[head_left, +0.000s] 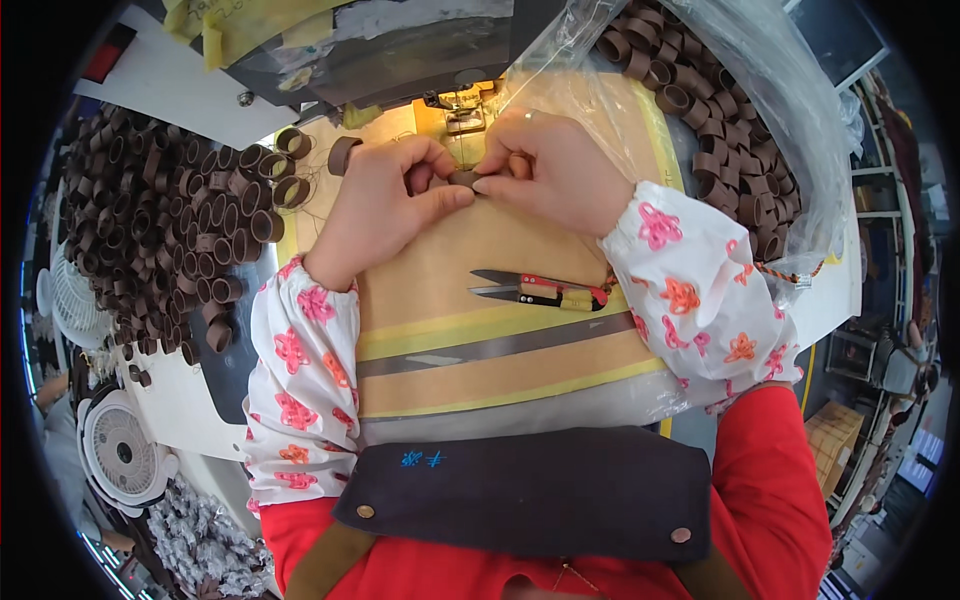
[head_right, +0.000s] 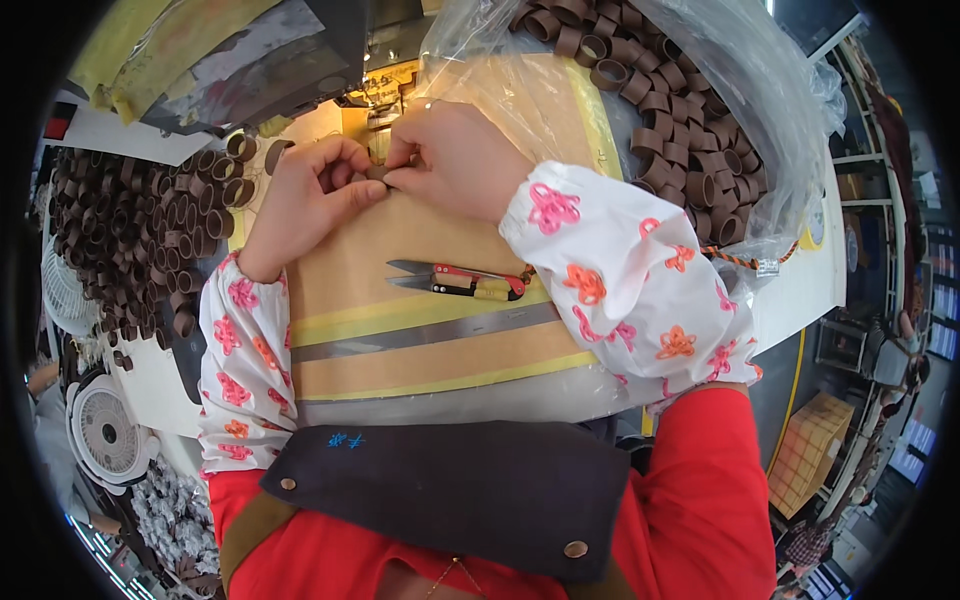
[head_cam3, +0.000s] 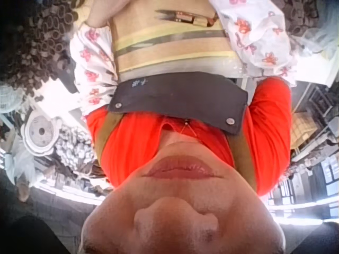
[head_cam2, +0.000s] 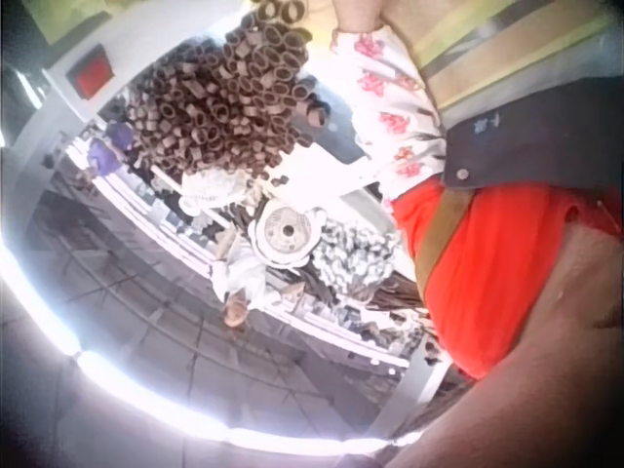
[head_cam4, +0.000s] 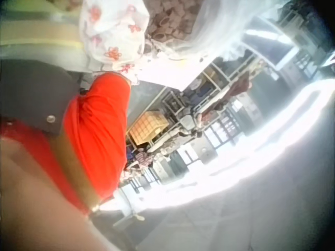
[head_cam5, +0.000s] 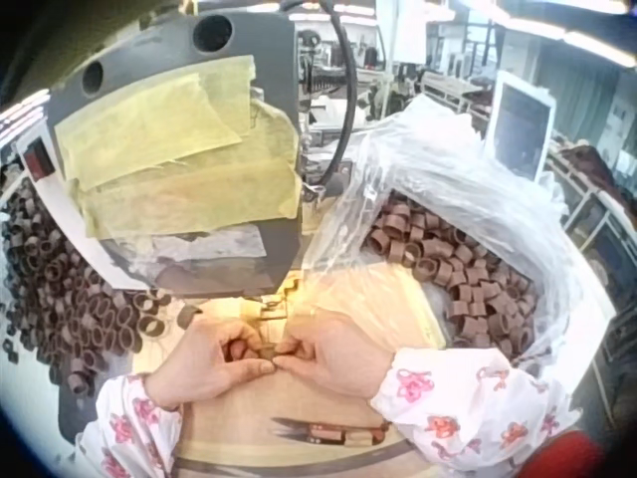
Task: Sewing small leather loops using an industrial sewing machine.
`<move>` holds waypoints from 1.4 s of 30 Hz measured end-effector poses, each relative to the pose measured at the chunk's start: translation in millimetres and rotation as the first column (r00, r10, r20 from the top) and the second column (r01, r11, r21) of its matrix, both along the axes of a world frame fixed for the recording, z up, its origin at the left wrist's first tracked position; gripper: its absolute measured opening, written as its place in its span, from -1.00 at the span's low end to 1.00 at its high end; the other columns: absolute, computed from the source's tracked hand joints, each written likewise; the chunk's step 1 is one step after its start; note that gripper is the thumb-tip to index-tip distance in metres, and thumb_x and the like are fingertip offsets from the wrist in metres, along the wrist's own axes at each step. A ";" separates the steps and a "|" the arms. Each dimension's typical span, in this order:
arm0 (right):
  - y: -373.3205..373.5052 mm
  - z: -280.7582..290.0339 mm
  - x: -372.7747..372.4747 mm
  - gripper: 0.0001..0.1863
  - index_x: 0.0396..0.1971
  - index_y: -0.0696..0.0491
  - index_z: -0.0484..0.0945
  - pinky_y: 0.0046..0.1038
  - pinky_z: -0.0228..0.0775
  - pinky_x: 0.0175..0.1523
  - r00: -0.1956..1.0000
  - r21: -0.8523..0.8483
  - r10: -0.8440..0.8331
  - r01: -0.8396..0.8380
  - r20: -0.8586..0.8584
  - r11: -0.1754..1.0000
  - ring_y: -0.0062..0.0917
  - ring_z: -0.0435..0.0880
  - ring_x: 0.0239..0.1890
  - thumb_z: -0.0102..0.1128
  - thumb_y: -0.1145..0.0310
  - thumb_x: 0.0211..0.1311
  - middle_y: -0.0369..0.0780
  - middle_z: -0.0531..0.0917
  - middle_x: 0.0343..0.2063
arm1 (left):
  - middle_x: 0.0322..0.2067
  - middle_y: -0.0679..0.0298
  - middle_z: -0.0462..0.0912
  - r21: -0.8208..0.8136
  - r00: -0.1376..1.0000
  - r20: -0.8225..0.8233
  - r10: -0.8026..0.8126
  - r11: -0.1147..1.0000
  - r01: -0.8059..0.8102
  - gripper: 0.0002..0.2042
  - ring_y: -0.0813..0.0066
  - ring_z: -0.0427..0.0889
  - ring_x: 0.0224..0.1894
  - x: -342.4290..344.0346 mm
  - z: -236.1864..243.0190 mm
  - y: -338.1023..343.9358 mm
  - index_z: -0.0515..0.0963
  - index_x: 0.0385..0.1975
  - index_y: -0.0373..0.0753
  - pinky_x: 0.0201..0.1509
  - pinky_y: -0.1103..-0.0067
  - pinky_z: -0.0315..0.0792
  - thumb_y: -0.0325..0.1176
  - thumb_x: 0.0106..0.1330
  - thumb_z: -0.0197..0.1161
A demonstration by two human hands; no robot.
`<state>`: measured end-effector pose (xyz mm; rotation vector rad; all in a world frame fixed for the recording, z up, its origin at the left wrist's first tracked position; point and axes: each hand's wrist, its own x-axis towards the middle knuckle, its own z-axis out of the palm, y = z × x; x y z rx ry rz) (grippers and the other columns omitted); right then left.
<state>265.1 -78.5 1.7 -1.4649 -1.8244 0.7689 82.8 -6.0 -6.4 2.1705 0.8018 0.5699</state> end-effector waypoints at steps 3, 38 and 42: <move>-4.8 -0.2 -8.9 -0.87 -0.53 0.14 0.49 -0.43 0.36 -0.40 0.982 0.146 -0.157 0.141 0.102 0.979 -0.42 0.53 -0.53 0.19 0.42 -0.11 -0.18 0.56 -0.58 | -0.80 0.40 0.33 -0.028 1.000 0.014 0.002 1.000 -0.001 -0.76 0.65 0.24 -0.71 3.3 -6.2 -4.8 0.48 -0.59 -0.33 -0.63 0.68 0.17 -0.31 -0.06 0.37; 29.9 -17.2 4.5 -0.88 -0.52 0.21 0.58 -0.57 0.08 -0.65 0.989 0.250 -0.145 0.133 0.029 0.959 -0.66 0.26 -0.79 0.18 0.45 -0.03 -0.22 0.37 -0.84 | -0.81 0.31 0.45 0.237 0.949 -0.031 0.313 0.925 -0.297 -0.78 0.46 0.43 -0.76 17.9 -9.5 7.1 0.59 -0.46 -0.24 -0.63 0.56 0.25 -0.21 0.02 0.28; 32.1 -17.7 3.3 -0.88 -0.53 0.22 0.57 -0.56 0.05 -0.66 0.989 0.251 -0.147 0.135 0.030 0.958 -0.66 0.22 -0.82 0.16 0.46 -0.02 -0.22 0.30 -0.90 | -0.76 0.31 0.50 0.264 0.950 -0.030 0.310 0.919 -0.291 -0.78 0.48 0.45 -0.72 16.4 -10.8 8.8 0.59 -0.44 -0.24 -0.61 0.58 0.27 -0.21 0.05 0.26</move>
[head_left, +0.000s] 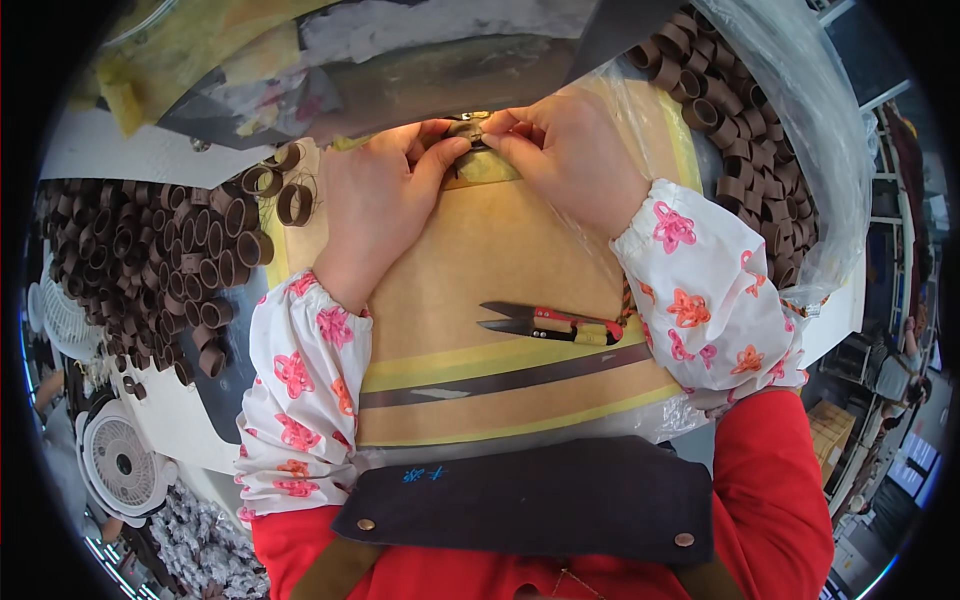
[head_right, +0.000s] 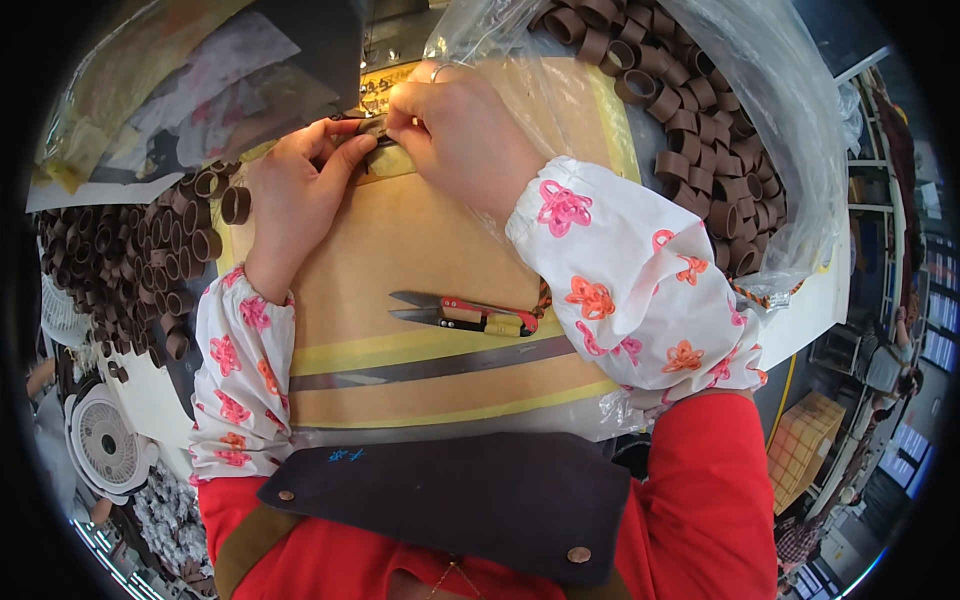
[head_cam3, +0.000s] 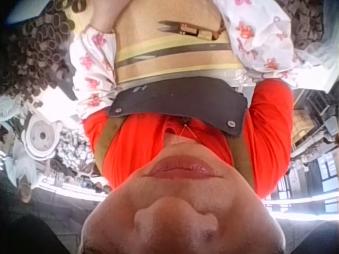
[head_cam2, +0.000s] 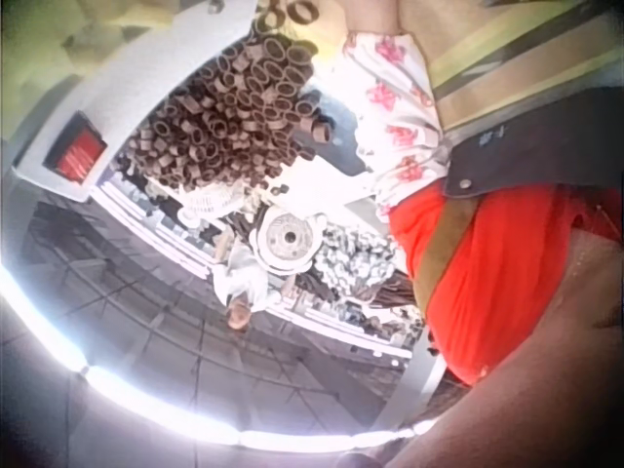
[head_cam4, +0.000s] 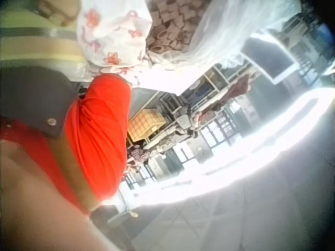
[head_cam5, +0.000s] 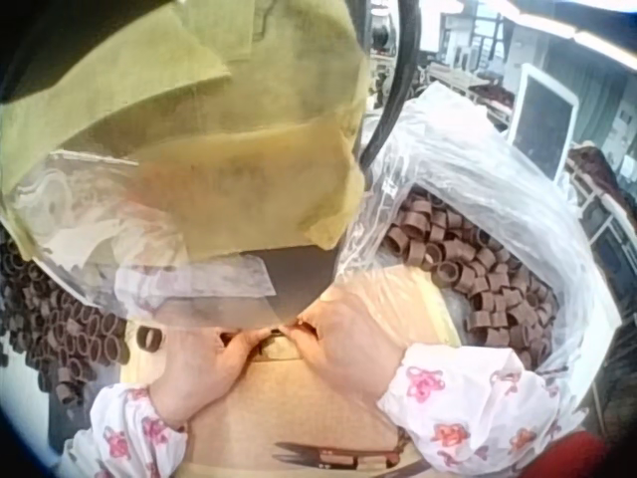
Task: Sewing small leather loops using an industrial sewing machine.
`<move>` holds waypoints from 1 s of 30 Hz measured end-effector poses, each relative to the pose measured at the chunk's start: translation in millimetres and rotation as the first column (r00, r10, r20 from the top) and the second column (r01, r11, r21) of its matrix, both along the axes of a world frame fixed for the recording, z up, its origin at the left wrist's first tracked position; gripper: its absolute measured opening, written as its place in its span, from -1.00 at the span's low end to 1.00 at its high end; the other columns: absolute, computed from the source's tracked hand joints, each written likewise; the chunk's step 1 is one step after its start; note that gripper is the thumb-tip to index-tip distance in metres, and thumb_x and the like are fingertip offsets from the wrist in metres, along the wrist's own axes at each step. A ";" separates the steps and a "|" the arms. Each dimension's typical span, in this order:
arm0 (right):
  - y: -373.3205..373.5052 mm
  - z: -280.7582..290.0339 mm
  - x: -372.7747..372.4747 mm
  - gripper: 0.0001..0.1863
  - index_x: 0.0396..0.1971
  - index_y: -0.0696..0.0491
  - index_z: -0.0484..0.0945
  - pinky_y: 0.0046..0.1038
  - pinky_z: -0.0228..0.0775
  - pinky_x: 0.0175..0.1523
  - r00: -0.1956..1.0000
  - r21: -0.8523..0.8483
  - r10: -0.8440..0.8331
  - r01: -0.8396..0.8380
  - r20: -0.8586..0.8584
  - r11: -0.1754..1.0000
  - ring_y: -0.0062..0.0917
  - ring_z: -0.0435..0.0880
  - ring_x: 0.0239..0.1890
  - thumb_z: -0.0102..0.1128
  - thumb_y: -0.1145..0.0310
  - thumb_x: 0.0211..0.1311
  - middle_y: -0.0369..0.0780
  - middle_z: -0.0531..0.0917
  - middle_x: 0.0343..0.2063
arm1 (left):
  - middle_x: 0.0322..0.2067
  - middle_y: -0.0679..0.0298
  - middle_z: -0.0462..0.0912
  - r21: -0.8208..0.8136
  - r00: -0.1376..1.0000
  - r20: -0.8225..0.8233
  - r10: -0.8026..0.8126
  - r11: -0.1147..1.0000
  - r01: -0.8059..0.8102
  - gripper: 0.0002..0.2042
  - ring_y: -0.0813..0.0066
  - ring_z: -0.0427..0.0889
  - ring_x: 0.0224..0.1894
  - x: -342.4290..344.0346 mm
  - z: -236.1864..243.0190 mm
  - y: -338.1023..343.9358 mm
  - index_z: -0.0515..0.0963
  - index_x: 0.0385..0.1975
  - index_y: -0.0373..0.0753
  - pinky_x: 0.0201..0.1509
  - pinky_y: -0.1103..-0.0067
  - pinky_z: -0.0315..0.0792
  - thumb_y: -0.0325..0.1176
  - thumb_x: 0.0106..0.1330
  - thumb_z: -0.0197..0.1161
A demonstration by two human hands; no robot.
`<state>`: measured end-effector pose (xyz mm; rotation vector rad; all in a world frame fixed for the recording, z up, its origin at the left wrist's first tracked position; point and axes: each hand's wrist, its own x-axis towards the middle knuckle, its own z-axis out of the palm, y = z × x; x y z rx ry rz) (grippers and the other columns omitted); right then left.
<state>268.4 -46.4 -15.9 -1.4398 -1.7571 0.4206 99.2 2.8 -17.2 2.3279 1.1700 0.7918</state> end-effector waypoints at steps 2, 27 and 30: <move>0.4 1.5 -0.3 -0.88 -0.54 0.22 0.57 -0.56 0.06 -0.66 1.000 0.008 -0.002 0.002 0.006 1.000 -0.66 0.24 -0.82 0.16 0.46 -0.02 -0.21 0.32 -0.89 | -0.76 0.34 0.48 -0.027 1.000 0.004 -0.003 1.000 0.003 -0.77 0.59 0.39 -0.74 -1.1 -2.3 1.3 0.59 -0.43 -0.25 -0.61 0.63 0.23 -0.22 0.06 0.27; 0.0 2.4 -0.9 -0.84 -0.54 0.12 0.58 -0.46 0.23 -0.57 0.979 0.016 -0.080 0.079 0.190 0.997 -0.42 0.42 -0.76 0.20 0.34 -0.08 -0.18 0.47 -0.82 | -0.76 0.33 0.51 0.004 0.999 0.014 -0.041 0.999 0.041 -0.78 0.48 0.48 -0.73 -0.2 -6.4 6.8 0.58 -0.42 -0.24 -0.63 0.59 0.29 -0.22 0.07 0.24; 1.3 4.5 -5.6 -0.83 -0.54 0.13 0.58 -0.44 0.28 -0.54 0.968 0.032 -0.088 0.083 0.235 0.996 -0.39 0.47 -0.71 0.21 0.33 -0.09 -0.17 0.49 -0.76 | -0.74 0.30 0.52 -0.101 1.000 -0.023 0.005 0.995 -0.007 -0.78 0.43 0.49 -0.71 -4.7 -0.7 5.6 0.58 -0.43 -0.23 -0.61 0.56 0.30 -0.20 0.08 0.23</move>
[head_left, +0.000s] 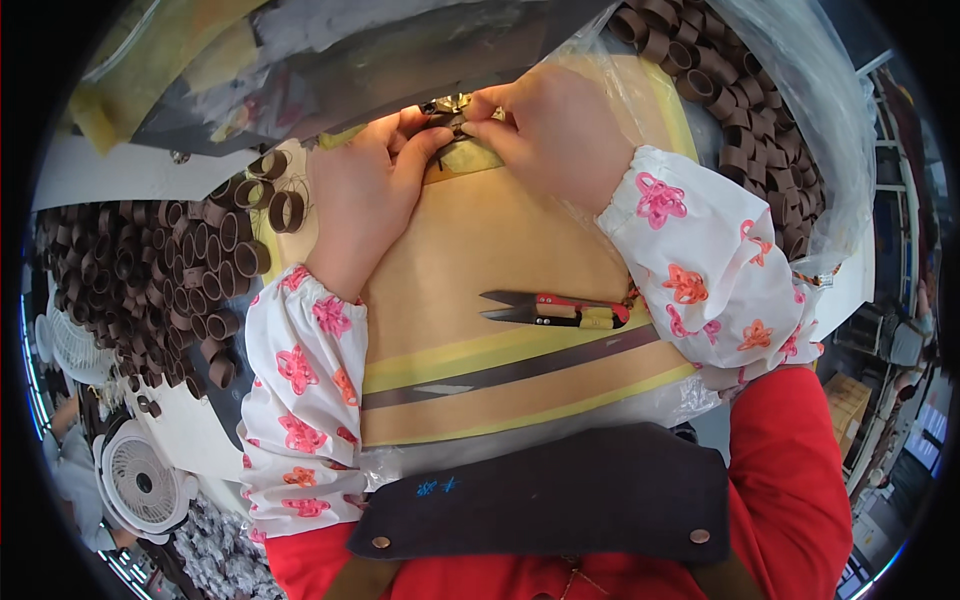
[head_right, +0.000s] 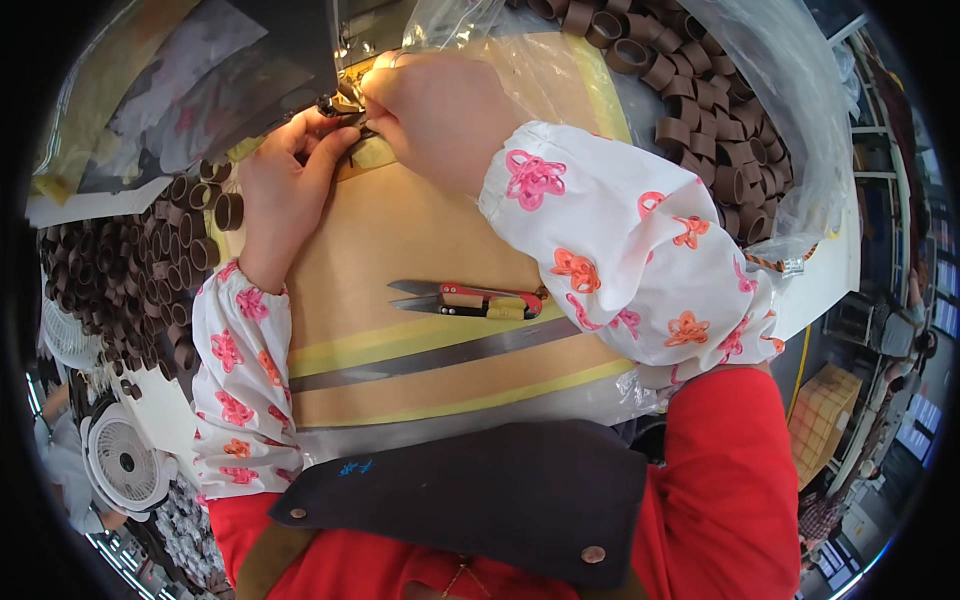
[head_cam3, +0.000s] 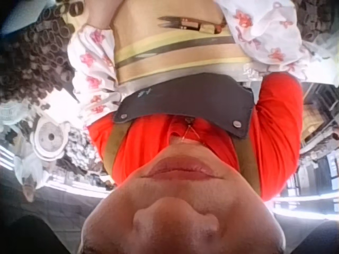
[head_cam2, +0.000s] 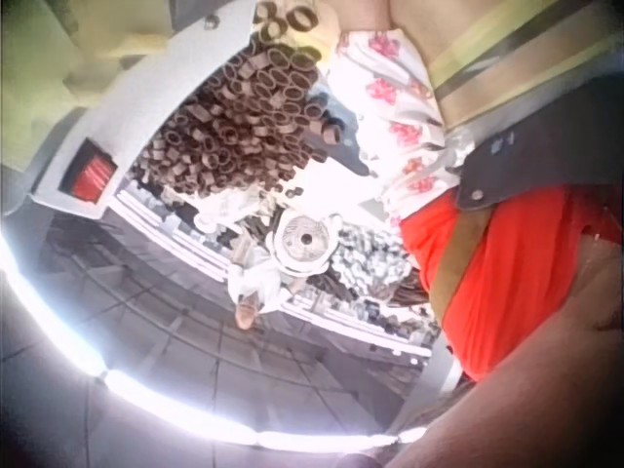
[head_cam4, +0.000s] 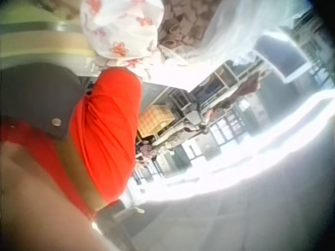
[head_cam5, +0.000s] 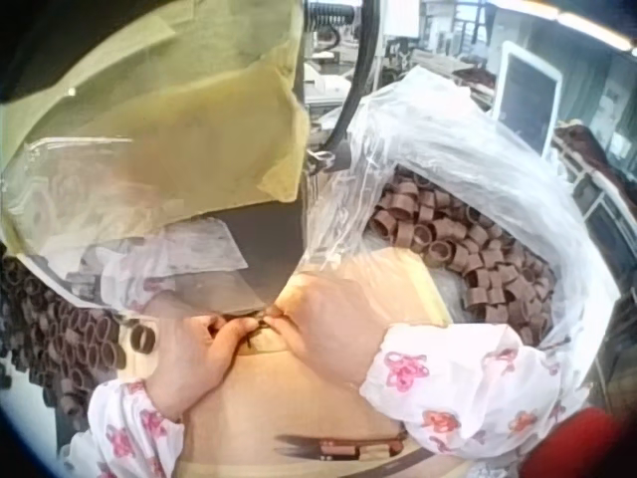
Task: Sewing small leather loops using an industrial sewing machine.
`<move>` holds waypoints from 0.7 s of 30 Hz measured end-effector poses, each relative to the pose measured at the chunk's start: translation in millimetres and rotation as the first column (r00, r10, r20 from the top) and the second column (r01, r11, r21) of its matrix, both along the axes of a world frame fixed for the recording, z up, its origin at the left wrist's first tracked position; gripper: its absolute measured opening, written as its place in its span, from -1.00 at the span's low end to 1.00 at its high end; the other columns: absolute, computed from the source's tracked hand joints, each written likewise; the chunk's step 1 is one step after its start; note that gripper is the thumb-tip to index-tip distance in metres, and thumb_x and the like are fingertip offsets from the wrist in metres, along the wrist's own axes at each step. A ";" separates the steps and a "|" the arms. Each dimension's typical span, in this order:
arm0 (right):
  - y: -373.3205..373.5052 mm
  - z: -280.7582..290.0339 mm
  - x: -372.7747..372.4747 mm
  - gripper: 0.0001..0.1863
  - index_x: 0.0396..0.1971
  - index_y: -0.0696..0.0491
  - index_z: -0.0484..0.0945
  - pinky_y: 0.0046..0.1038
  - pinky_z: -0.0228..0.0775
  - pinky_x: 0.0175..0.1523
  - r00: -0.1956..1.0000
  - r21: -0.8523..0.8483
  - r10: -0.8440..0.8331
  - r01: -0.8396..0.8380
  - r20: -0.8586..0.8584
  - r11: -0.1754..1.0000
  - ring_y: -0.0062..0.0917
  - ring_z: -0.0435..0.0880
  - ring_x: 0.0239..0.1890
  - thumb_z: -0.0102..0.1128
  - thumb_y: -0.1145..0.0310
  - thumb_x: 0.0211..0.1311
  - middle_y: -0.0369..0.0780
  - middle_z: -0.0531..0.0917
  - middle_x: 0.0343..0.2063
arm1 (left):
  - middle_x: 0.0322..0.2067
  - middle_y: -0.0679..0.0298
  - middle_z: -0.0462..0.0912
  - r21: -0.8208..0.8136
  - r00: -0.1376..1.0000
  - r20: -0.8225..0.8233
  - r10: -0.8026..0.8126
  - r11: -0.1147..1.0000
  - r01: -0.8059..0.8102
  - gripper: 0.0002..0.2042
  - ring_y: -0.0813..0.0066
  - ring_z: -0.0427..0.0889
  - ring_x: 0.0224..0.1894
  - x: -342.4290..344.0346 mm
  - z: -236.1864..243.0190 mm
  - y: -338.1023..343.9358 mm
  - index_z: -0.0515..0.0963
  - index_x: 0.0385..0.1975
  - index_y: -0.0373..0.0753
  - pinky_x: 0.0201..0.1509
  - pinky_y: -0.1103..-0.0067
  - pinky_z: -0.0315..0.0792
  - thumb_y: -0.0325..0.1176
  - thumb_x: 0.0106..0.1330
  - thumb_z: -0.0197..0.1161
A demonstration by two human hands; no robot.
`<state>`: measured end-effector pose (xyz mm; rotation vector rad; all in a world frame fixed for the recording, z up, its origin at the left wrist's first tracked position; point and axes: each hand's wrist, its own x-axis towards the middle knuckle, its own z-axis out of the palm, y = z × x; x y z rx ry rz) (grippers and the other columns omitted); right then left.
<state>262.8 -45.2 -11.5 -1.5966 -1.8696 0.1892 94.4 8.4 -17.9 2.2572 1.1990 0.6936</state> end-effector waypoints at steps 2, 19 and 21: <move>-2.0 -1.1 0.5 -0.83 -0.55 0.12 0.58 -0.42 0.30 -0.51 1.000 0.000 0.007 -0.007 -0.010 1.000 -0.37 0.50 -0.65 0.21 0.33 -0.10 -0.16 0.51 -0.71 | -0.74 0.27 0.52 0.014 1.000 0.012 0.001 1.000 -0.002 -0.77 0.39 0.49 -0.70 -0.4 -1.1 -1.6 0.59 -0.45 -0.24 -0.61 0.55 0.29 -0.19 0.08 0.22; -20.4 4.9 -11.2 -0.81 -0.50 0.09 0.42 -0.30 0.34 -0.30 0.981 -0.105 0.092 -0.110 -0.169 0.988 -0.28 0.53 -0.40 0.19 0.32 -0.07 -0.16 0.52 -0.53 | -0.75 0.31 0.41 0.385 0.995 -0.060 -0.081 0.918 0.098 -0.82 0.37 0.39 -0.62 -17.9 4.6 -36.6 0.43 -0.68 -0.24 -0.05 0.41 0.14 -0.35 0.10 0.20; -23.6 17.8 3.9 -0.83 -0.51 0.08 0.44 -0.32 0.36 -0.28 0.996 -0.046 0.010 -0.014 -0.086 0.999 -0.27 0.54 -0.38 0.18 0.34 -0.07 -0.16 0.53 -0.53 | -0.75 0.30 0.41 0.404 0.995 -0.097 -0.020 0.913 0.058 -0.82 0.37 0.38 -0.64 -39.1 8.0 -31.9 0.43 -0.67 -0.23 -0.05 0.43 0.14 -0.36 0.10 0.20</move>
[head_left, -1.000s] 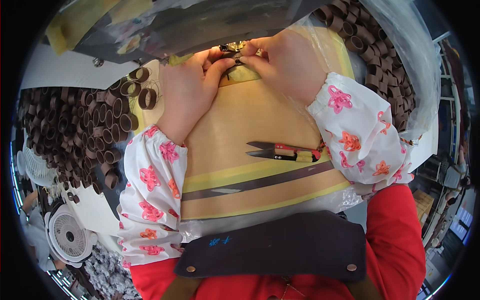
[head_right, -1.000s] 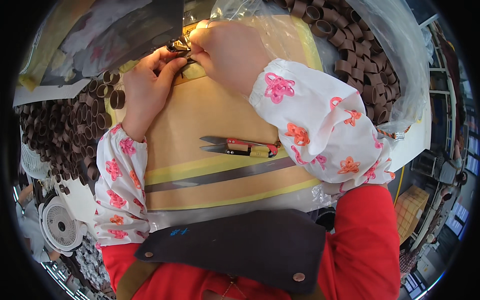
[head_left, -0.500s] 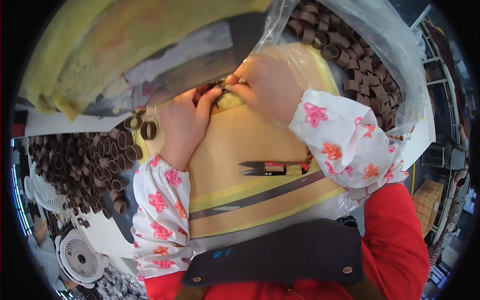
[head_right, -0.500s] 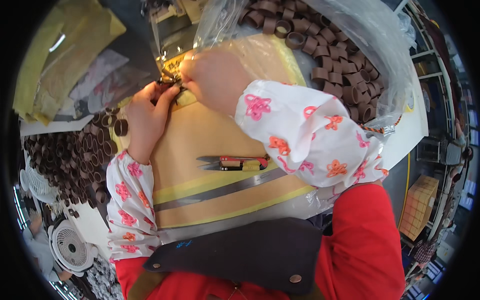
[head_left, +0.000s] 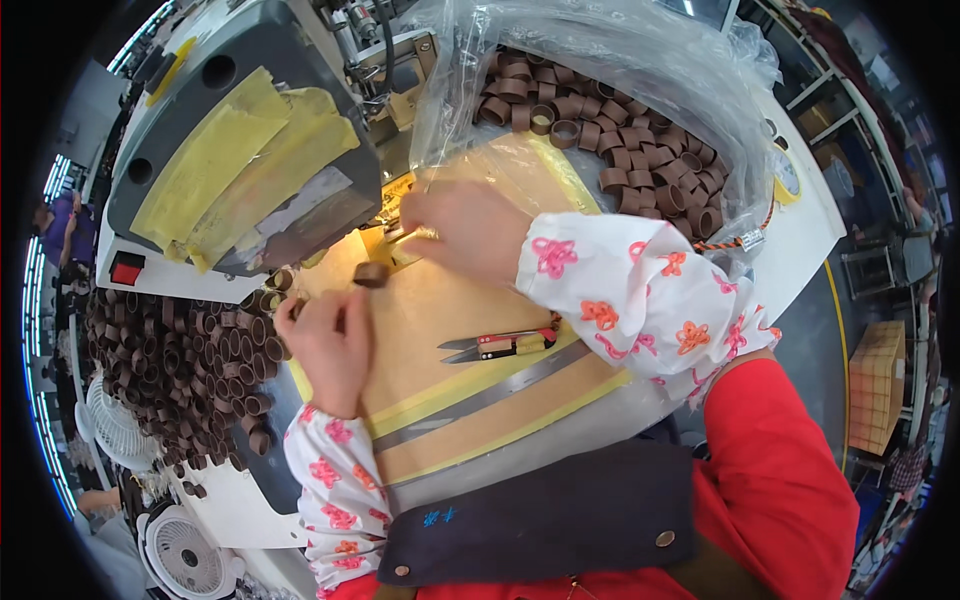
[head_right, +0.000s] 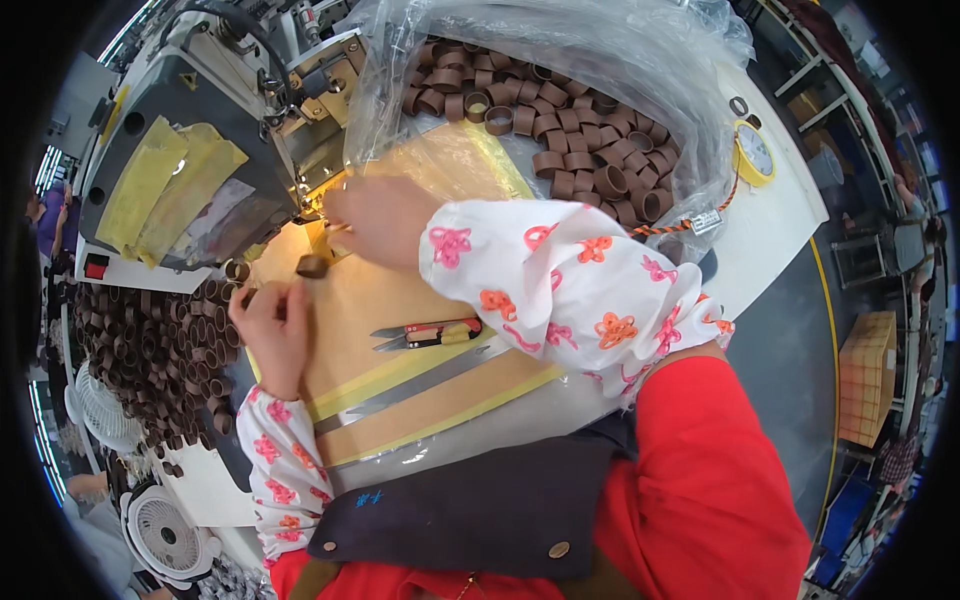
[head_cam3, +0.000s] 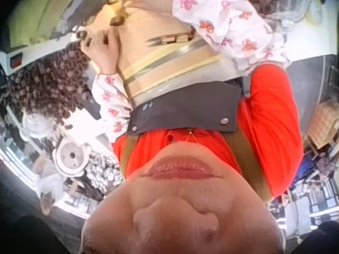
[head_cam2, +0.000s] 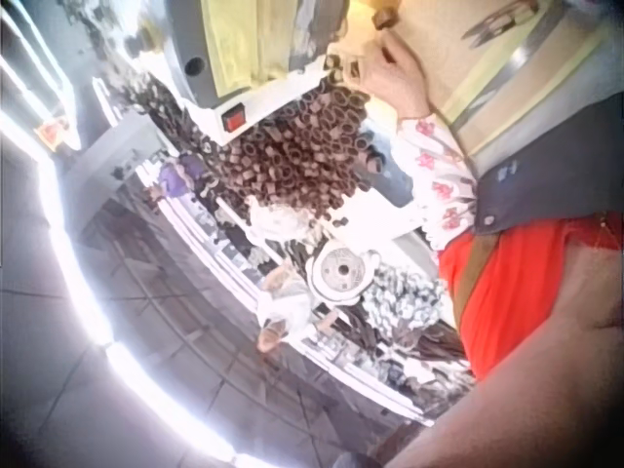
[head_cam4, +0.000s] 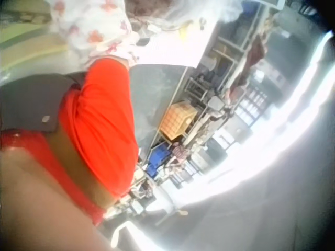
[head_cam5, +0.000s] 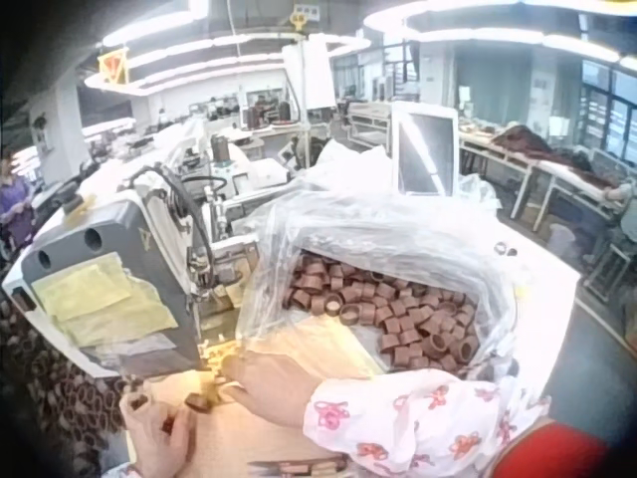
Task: Sewing small leather loops using an industrial sewing machine.
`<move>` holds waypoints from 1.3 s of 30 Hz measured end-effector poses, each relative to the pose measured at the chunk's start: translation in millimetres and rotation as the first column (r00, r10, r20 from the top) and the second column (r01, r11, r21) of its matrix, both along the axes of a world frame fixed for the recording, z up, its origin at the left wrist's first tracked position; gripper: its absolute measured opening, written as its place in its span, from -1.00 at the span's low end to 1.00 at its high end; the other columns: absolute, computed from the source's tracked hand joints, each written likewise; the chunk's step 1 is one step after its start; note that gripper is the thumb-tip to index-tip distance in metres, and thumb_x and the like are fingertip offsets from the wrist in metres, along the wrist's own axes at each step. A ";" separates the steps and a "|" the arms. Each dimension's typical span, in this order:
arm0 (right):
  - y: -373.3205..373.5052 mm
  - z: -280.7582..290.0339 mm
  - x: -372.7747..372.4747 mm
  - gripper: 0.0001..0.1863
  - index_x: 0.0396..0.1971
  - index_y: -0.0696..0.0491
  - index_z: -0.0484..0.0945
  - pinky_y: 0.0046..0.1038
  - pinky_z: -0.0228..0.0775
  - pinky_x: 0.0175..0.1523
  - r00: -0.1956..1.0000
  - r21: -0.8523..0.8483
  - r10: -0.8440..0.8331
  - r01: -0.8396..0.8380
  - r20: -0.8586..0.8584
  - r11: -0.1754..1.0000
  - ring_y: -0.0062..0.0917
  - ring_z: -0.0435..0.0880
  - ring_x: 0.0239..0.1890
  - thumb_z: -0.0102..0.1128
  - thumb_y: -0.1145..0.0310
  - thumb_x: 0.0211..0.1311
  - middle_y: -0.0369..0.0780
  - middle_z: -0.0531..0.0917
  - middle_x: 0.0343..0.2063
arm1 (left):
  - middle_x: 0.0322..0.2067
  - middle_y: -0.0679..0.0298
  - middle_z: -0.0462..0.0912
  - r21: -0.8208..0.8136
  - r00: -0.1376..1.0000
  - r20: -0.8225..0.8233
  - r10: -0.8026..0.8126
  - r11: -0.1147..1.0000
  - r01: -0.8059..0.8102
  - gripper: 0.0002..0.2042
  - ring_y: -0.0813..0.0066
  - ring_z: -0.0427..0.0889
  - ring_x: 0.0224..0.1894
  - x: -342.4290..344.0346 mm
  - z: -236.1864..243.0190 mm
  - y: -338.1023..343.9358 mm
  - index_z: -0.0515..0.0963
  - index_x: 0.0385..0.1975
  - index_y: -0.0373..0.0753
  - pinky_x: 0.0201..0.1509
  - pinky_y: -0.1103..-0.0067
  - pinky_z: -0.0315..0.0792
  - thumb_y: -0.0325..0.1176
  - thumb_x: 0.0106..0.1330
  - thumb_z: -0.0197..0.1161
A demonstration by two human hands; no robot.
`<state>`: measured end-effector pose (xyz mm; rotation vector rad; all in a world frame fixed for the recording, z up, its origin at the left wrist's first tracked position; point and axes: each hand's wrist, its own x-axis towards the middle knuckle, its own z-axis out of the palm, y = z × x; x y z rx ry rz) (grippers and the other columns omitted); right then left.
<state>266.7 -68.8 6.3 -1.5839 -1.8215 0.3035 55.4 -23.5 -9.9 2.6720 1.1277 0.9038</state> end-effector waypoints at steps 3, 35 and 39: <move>10.8 20.1 53.9 -0.87 -0.52 0.07 0.47 -0.33 0.38 -0.31 0.956 0.243 -0.250 0.209 0.153 0.947 -0.27 0.56 -0.37 0.15 0.35 -0.06 -0.17 0.54 -0.51 | -0.75 0.29 0.39 0.048 0.994 -0.084 0.068 0.997 -0.065 -0.82 0.36 0.35 -0.64 -37.7 1.8 13.8 0.43 -0.67 -0.23 -0.04 0.44 0.14 -0.36 0.12 0.18; 27.4 -42.0 66.8 -0.77 -0.58 0.08 0.58 -0.31 0.33 -0.43 0.934 0.453 -0.299 0.184 0.195 0.872 -0.31 0.57 -0.42 0.15 0.25 -0.27 -0.11 0.57 -0.47 | -0.48 -0.10 0.46 0.082 0.983 -0.180 -0.017 0.996 0.033 -0.80 -0.01 0.41 -0.41 60.4 16.2 0.4 0.41 -0.41 -0.43 -0.31 0.31 0.30 -0.36 0.22 0.02; 28.6 -56.6 45.5 -0.79 -0.58 0.08 0.57 -0.30 0.33 -0.42 0.973 0.427 -0.216 0.162 0.082 0.890 -0.30 0.56 -0.42 0.15 0.28 -0.27 -0.11 0.57 -0.50 | -0.58 -0.11 0.44 0.003 0.990 -0.135 -0.028 1.000 0.029 -0.78 -0.02 0.39 -0.51 53.8 12.0 10.1 0.39 -0.51 -0.43 -0.40 0.30 0.27 -0.35 0.23 -0.01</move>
